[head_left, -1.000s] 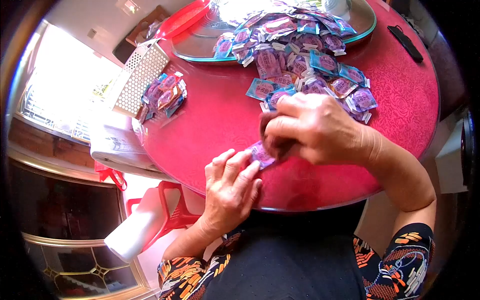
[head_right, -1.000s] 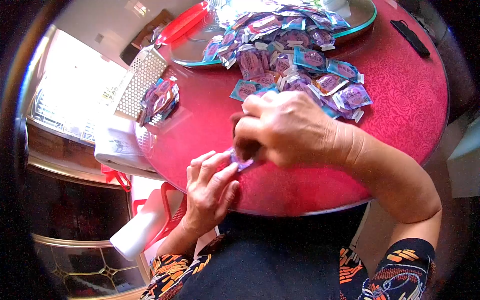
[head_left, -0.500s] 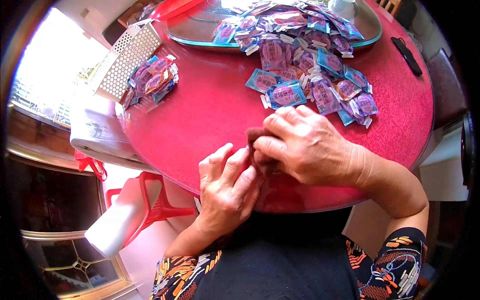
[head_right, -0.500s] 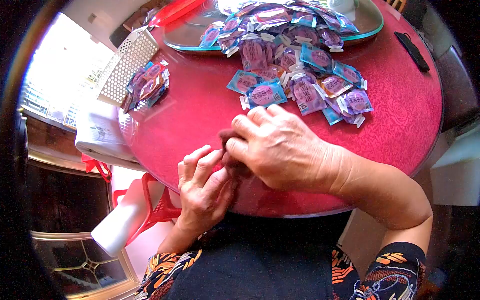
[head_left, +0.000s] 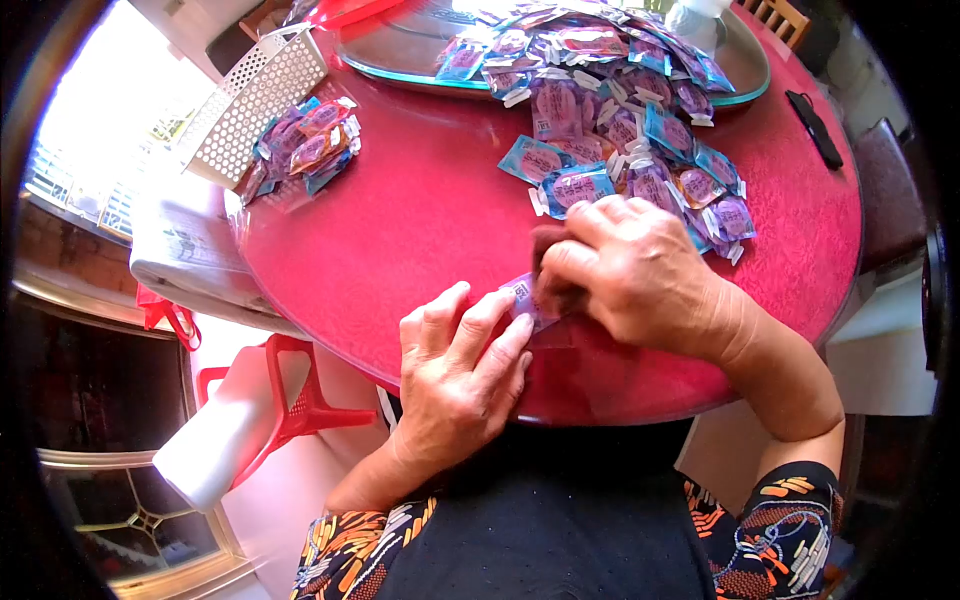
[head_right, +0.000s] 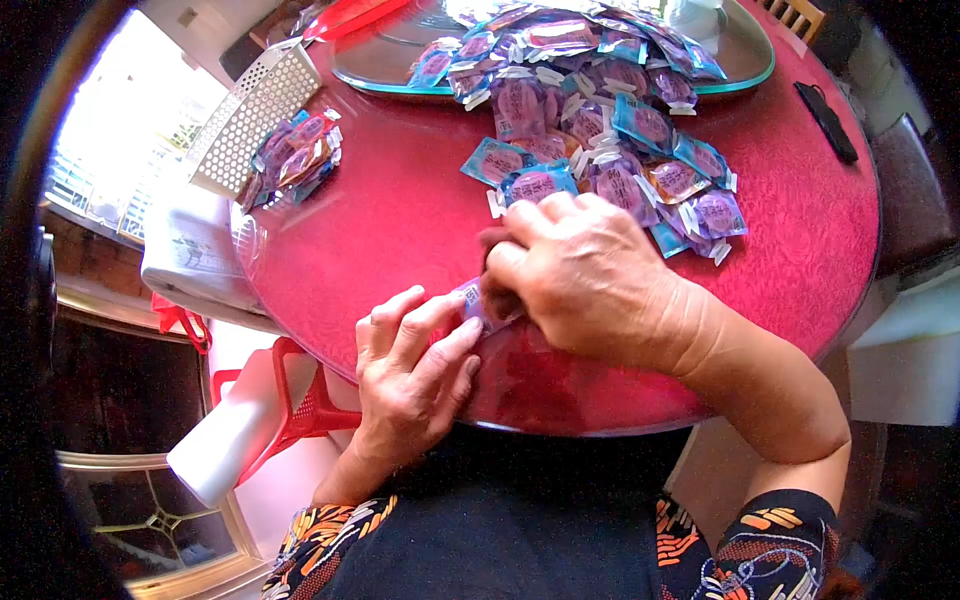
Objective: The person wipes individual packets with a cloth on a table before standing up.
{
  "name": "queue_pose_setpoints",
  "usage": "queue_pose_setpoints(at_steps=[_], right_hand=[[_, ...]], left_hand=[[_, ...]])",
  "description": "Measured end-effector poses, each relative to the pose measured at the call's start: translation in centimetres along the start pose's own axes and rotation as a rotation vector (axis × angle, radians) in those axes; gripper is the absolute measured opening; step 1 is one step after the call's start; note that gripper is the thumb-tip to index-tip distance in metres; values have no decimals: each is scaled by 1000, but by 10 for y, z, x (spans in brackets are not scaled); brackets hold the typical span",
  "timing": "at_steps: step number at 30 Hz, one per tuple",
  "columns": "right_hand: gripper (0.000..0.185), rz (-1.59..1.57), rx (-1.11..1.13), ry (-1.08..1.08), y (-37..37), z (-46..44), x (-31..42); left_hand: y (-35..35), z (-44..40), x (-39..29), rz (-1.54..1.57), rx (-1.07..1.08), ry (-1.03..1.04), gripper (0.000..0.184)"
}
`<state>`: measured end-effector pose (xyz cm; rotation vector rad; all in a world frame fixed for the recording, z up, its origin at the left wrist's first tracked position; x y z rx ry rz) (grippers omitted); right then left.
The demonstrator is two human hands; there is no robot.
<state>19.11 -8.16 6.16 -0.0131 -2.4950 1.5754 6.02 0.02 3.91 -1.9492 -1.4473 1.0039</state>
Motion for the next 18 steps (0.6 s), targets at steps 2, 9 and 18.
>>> queue_pose_setpoints(at_steps=[2, 9, 18], right_hand=[[17, 103, -17, 93, -5, 3, -13], [24, -124, -71, -152, 1, 2, 21], [29, -34, -91, -12, -2, 1, 1]], left_hand=[[0, 0, -1, -2, 3, -2, 39], [0, 1, 1, -10, 11, 6, 39], [-4, 3, 2, 35, -89, -17, 44]])
Point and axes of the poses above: each hand's wrist, its own z-axis away from the middle knuckle, its own y-axis out of the palm, x = y × z, the point moved 9 cm from there along -z, towards the middle knuckle, and after that the axes turned 6 degrees about -x, right-handed, at the moved point
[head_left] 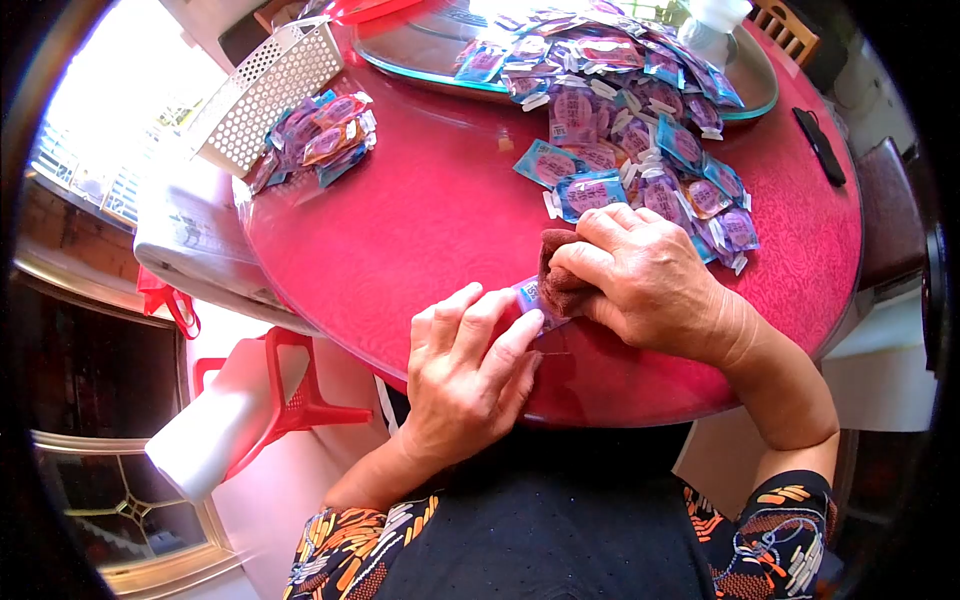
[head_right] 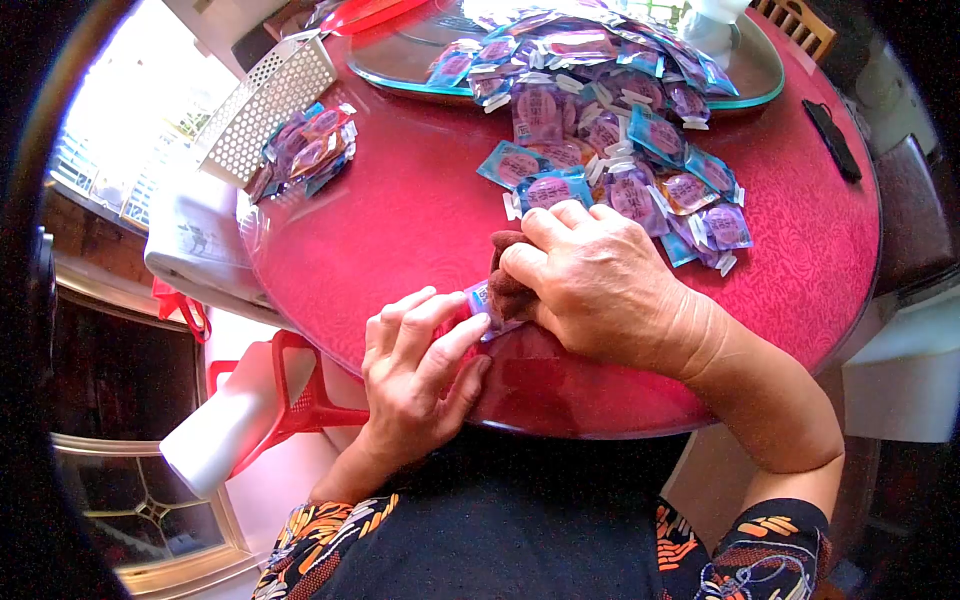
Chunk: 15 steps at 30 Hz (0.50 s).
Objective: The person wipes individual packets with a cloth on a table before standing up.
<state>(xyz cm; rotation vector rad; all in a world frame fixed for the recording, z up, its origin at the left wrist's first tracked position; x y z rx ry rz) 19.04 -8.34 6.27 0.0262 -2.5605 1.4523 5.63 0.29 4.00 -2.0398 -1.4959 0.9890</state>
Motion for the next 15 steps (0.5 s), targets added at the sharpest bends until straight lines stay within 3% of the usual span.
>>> queue_pose_setpoints(at_steps=[15], right_hand=[[20, -29, 33, 16, -1, -2, -2]], left_hand=[[-6, 6, -3, 6, -80, 79, 37]])
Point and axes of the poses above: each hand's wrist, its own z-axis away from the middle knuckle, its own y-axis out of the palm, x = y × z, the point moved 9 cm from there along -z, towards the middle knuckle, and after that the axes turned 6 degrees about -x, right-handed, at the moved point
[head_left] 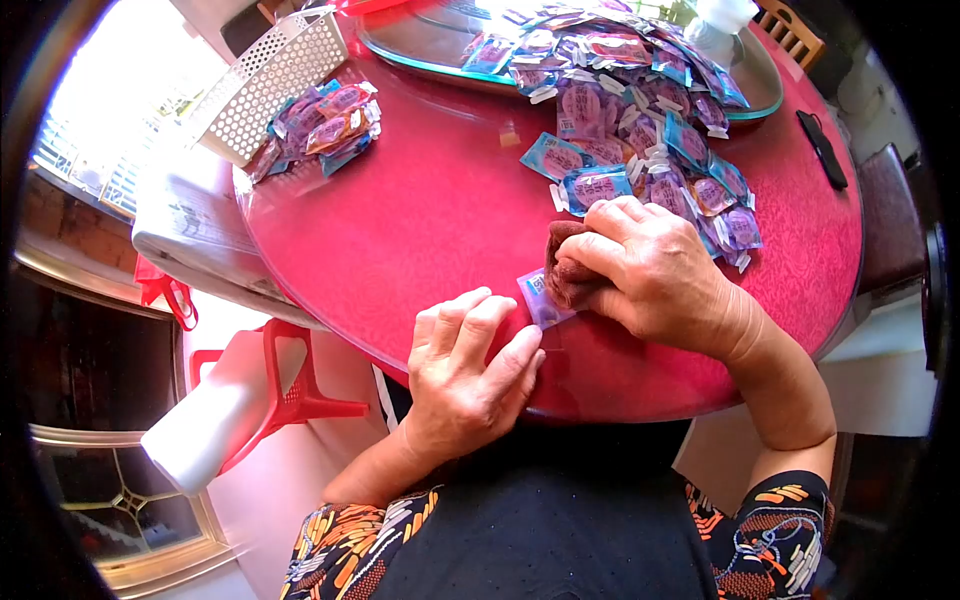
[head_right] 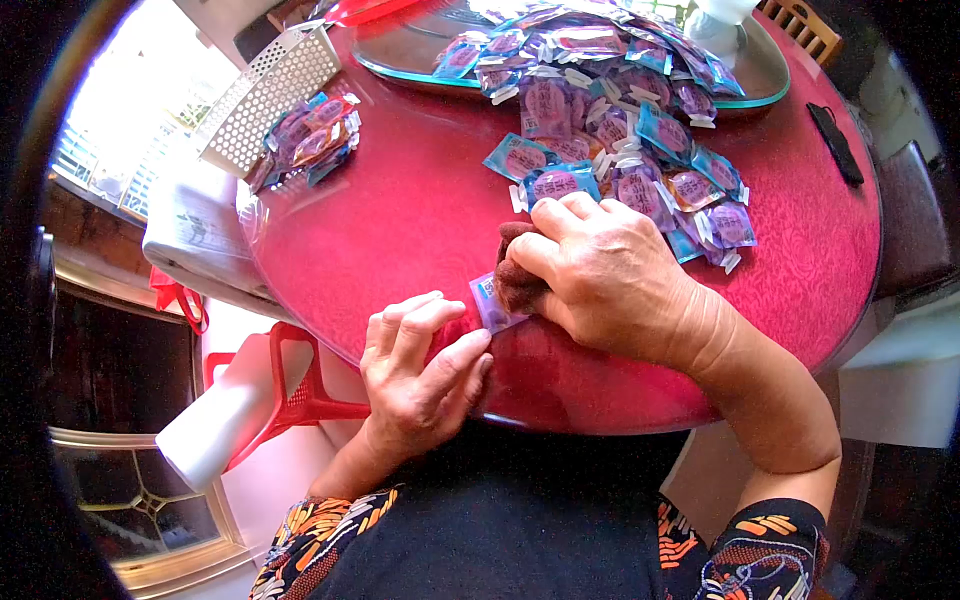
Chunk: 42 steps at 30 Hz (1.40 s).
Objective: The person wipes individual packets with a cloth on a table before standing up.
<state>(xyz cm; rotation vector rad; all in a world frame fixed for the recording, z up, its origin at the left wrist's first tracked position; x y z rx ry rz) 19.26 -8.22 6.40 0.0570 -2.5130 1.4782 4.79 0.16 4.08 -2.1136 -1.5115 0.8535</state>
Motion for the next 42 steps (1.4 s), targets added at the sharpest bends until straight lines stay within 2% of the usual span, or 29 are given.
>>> queue_pose_setpoints(at_steps=[6, 10, 13, 19, 22, 25, 30, 33, 34, 37, 38, 39, 42], right_hand=[[29, 2, -30, -11, -2, 0, 1], [29, 15, -28, -11, -1, 1, 0], [19, 14, -14, -10, 2, 1, -2], [21, 22, -34, -30, 1, 1, 0], [21, 17, -91, -181, -1, 1, 13], [17, -77, -36, -295, 5, 2, 36], [21, 2, -4, -28, 5, -3, 11], [24, 34, -102, -85, 0, -5, 16], [25, -76, -105, -146, -1, -8, 25], [26, -31, -15, -191, 8, -8, 36], [38, -37, 28, -149, 10, -8, 29], [36, -28, 108, -33, 11, -11, 21], [36, 54, 1, 35, 8, -9, 4]], left_hand=[[-4, 4, 2, 72, -79, -26, 36], [-2, 0, -1, 30, -27, -1, 38], [-1, -1, -2, 27, -3, 3, 39], [0, -4, -1, 37, 31, -17, 39], [0, -4, -1, 24, 40, -10, 36], [2, -1, 1, 7, 41, 12, 32], [1, -3, 0, 20, 41, 4, 35], [3, -2, 0, 18, 44, 24, 33], [3, -1, 0, 13, 41, 28, 34], [3, -1, 0, 9, 44, 35, 35], [2, -2, 0, 16, 53, 36, 35], [3, -2, -1, 22, 60, 40, 35], [3, -2, 2, 30, 56, 5, 37]])
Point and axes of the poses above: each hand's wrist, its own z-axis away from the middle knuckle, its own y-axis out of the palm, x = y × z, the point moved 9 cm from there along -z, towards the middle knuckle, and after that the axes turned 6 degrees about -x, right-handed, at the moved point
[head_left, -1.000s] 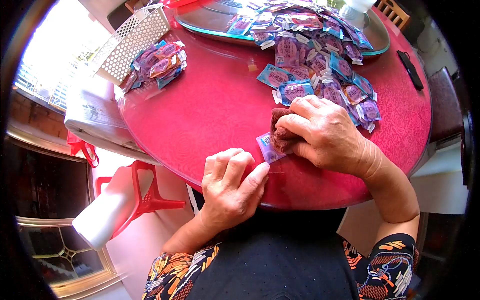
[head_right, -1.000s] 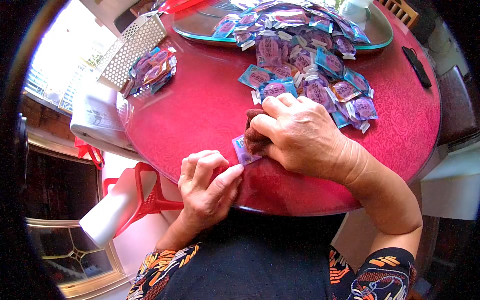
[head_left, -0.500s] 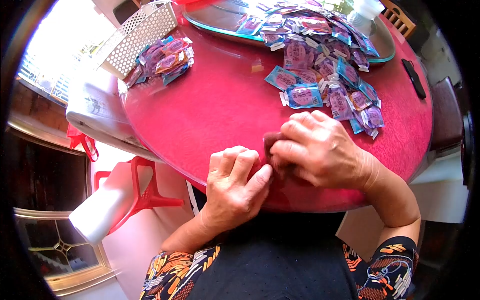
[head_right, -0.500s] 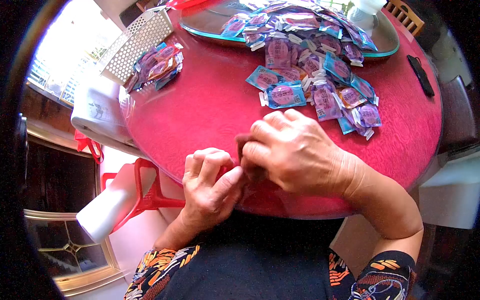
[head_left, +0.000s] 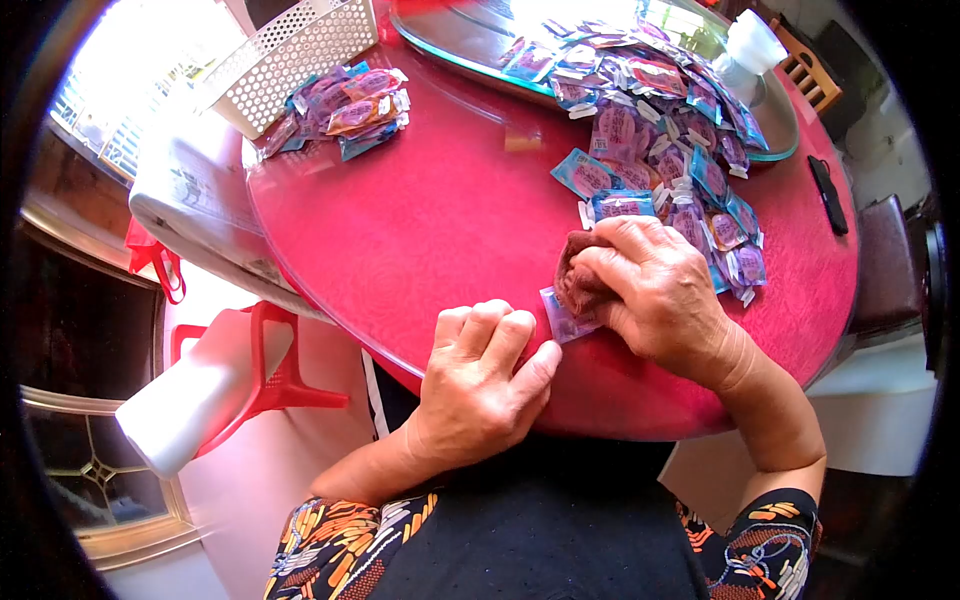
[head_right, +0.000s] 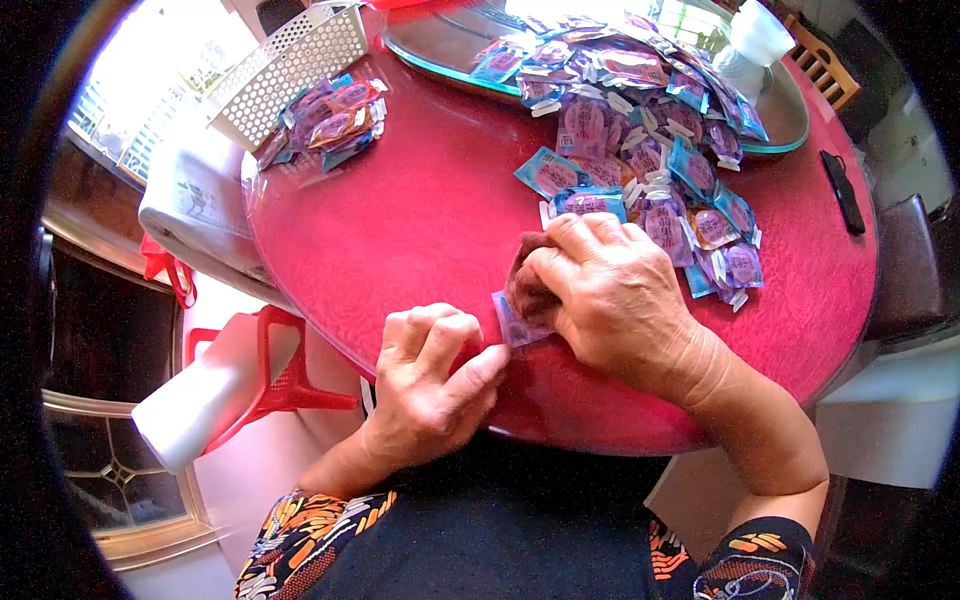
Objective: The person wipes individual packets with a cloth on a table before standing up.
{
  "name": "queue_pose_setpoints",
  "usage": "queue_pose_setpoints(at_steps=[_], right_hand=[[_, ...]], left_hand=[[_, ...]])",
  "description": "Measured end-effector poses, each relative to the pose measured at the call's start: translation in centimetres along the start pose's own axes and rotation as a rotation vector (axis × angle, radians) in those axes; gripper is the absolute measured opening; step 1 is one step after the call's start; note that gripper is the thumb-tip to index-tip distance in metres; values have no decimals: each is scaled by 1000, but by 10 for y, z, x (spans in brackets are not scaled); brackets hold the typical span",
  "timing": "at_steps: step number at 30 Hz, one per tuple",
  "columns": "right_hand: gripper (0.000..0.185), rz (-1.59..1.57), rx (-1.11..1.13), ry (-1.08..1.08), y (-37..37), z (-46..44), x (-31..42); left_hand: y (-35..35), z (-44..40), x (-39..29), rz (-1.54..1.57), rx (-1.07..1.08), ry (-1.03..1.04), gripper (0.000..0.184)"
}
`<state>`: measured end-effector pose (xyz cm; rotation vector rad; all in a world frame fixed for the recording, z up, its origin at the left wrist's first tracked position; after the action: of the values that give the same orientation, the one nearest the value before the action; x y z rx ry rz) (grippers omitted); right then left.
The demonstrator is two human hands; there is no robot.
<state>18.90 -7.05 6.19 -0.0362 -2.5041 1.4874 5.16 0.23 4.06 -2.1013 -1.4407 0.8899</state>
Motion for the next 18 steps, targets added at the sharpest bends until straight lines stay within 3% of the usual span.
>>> queue_pose_setpoints(at_steps=[5, 9, 13, 17, 18], right_hand=[[28, -124, -64, -199, -4, -4, 27], [34, -43, 22, -68, -1, -4, 8], [28, 112, -62, 52, -9, -2, -8], [35, -157, -10, -130, -9, -3, 13], [39, -77, 19, -121, -5, -1, 16]], left_hand=[[0, 0, 0, -1, -5, 6, 37], [0, 0, -1, -5, -1, 9, 37], [0, -1, -2, -7, -9, 9, 38], [2, 2, -3, -23, -4, 30, 37], [2, 2, -3, -28, 6, 39, 37]])
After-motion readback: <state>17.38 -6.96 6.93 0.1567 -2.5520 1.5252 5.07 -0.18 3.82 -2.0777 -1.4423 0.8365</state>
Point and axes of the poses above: each hand's wrist, its own z-axis away from the middle knuckle, its own y-axis out of the palm, x = y × z, the point moved 9 cm from there along -z, towards the middle knuckle, and after that the axes turned 6 degrees about -x, right-handed, at the moved point
